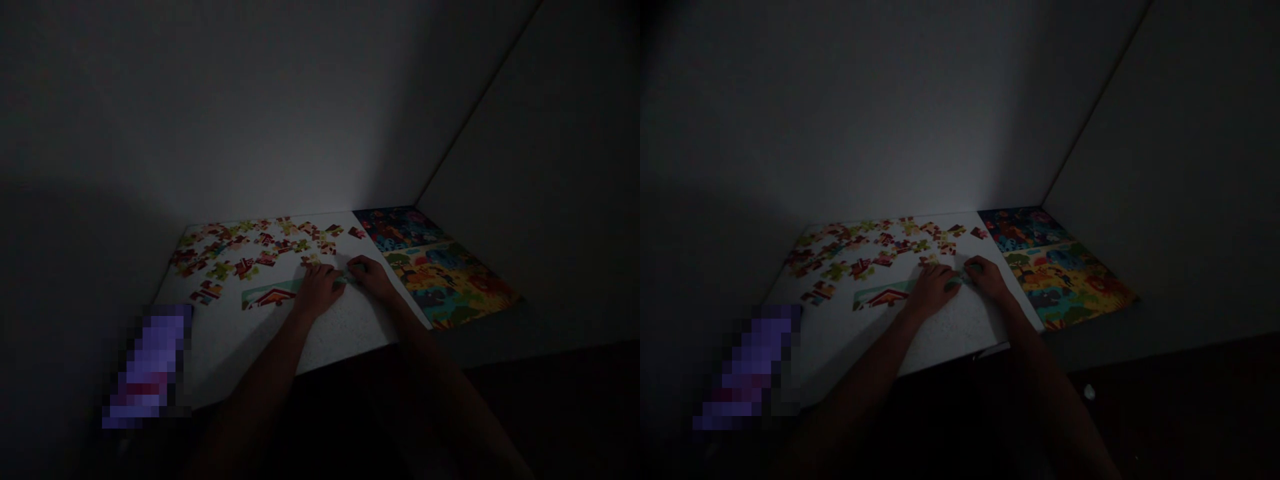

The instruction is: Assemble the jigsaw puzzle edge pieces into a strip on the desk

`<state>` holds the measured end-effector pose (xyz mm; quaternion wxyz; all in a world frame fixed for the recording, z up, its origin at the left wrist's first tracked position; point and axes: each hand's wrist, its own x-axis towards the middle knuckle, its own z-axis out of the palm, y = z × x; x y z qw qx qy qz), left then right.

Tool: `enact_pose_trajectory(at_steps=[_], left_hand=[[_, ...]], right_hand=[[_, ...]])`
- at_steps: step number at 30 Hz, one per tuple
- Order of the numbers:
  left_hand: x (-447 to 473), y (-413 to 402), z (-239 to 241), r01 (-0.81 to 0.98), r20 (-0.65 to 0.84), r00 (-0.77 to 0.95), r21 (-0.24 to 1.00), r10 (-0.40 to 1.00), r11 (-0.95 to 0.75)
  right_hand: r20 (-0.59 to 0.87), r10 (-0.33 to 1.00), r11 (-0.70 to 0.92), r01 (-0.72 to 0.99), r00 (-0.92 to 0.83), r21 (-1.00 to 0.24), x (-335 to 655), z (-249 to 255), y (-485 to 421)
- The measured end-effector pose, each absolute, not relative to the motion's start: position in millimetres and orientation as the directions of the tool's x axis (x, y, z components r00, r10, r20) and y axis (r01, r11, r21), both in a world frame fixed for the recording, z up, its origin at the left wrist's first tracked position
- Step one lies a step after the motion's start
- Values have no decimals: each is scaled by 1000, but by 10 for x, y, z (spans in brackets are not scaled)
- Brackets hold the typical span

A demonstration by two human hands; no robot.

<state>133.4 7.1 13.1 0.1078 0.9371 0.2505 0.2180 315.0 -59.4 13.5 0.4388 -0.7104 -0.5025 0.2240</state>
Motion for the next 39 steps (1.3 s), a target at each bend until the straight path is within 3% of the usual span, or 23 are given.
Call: enact_pose_trajectory(at_steps=[7, 18, 39], left_hand=[[1338, 50, 119, 410, 379, 781, 288, 496, -865], [1315, 24, 125, 398, 393, 767, 327, 506, -857], [1344, 15, 151, 429, 325, 802, 270, 501, -862]], right_hand=[[349, 884, 19, 722, 312, -691, 3179, 24, -556], [316, 901, -20, 757, 297, -653, 3183, 59, -577], [340, 924, 28, 854, 177, -520, 3224, -18, -525]])
